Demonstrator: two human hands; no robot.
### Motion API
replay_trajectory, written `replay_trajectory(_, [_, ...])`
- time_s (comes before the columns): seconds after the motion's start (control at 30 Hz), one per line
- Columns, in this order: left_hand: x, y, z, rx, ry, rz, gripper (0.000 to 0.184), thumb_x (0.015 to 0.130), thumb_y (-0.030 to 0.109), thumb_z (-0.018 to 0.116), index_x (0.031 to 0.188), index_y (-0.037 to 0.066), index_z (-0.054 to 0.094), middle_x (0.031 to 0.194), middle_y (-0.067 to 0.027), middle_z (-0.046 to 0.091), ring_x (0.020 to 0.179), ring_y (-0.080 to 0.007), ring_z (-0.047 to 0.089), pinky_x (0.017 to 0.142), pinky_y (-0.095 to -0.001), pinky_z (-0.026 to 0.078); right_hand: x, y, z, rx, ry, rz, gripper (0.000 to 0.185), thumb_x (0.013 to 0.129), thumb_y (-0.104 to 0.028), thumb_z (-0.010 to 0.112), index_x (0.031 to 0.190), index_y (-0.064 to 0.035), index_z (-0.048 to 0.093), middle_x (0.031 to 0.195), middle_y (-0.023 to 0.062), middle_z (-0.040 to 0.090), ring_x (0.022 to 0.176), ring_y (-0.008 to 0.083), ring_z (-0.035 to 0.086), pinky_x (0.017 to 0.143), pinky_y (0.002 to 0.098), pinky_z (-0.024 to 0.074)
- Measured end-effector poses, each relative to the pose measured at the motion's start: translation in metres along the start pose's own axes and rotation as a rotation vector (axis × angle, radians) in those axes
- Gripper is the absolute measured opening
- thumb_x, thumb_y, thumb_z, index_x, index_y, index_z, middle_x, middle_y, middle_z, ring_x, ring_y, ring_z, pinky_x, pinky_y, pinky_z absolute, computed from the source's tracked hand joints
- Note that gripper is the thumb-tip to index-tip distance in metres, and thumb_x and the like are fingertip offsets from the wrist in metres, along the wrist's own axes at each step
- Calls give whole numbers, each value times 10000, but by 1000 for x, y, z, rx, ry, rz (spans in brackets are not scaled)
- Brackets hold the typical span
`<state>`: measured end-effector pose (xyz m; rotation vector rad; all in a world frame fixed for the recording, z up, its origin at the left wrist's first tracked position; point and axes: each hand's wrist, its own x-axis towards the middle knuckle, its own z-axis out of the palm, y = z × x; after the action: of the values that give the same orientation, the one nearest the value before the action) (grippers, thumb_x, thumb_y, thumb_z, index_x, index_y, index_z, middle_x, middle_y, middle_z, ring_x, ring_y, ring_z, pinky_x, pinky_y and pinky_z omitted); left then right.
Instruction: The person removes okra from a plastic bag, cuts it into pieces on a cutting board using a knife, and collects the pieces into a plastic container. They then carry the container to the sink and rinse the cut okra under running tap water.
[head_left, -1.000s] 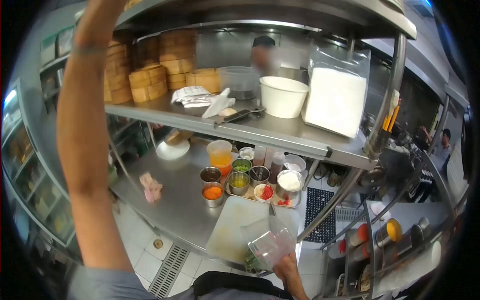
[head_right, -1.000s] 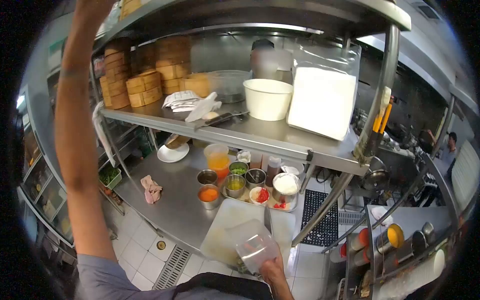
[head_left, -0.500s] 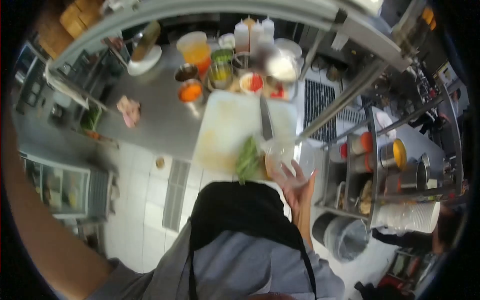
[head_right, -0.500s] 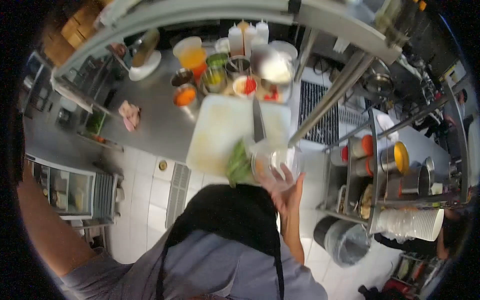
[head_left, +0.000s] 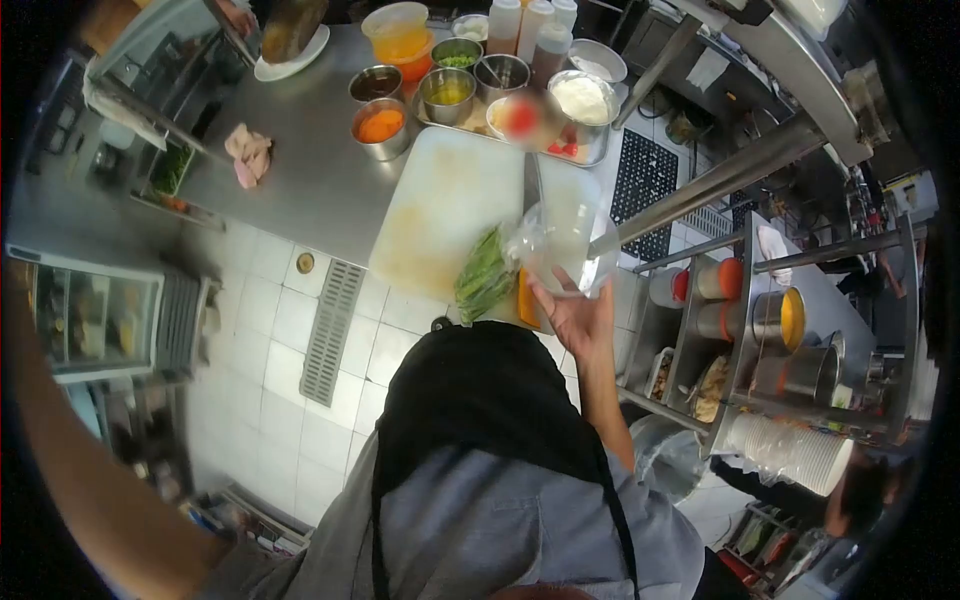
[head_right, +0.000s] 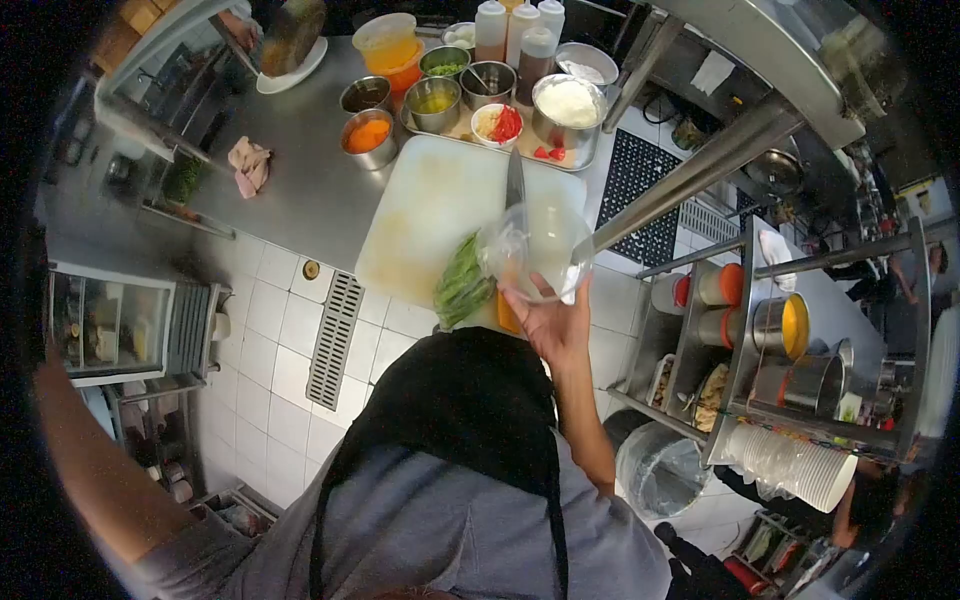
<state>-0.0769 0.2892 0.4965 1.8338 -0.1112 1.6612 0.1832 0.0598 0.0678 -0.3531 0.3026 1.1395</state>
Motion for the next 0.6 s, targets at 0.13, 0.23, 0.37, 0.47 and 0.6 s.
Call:
replay_trajectory(0.13, [-68, -27, 16, 31, -63, -203, 137, 921, 73, 623, 1037, 3, 608, 865, -56, 598, 852, -193, 600, 746, -330, 479, 32, -9, 19, 201, -30, 43, 1029, 876, -589, 627, 1533, -35, 62, 1542, 291, 135, 1396, 513, 255, 1093, 546, 423])
replay_trajectory(0.23, [-147, -110, 62, 305, -522, -488, 179, 863, 92, 694, 1015, 38, 616, 911, -88, 605, 844, -248, 611, 745, -379, 505, 68, -16, 23, 374, -8, 34, 1055, 864, -624, 617, 1540, -50, 44, 1552, 291, 111, 1390, 495, 276, 1118, 552, 383])
replay_trajectory(0.37, [-317, -193, 123, 323, -919, -577, 492, 779, 190, 772, 1174, -5, 553, 1247, -225, 500, 1167, -382, 524, 988, -418, 446, 109, -29, 28, 410, 147, -142, 1087, 862, -647, 596, 1537, -39, -1, 1568, 261, 83, 1398, 440, 289, 1122, 565, 374])
replay_trajectory(0.47, [-383, -189, 137, 415, -830, -789, 785, 729, 270, 823, 1346, -19, 435, 1269, -275, 465, 1199, -414, 491, 1010, -441, 437, 130, -42, 5, 376, 183, -145, 1008, 922, -638, 500, 1532, -25, -18, 1570, 256, 70, 1393, 445, 291, 1110, 568, 391])
replay_trajectory(0.6, [-395, -178, 136, 665, -1004, -988, 1006, 654, 309, 869, 1419, -39, 317, 1281, -285, 439, 1185, -440, 481, 941, -479, 481, 106, -34, 0, 173, 122, -142, 898, 975, -620, 389, 1525, -1, 43, 1568, 256, 101, 1408, 444, 264, 1101, 562, 406])
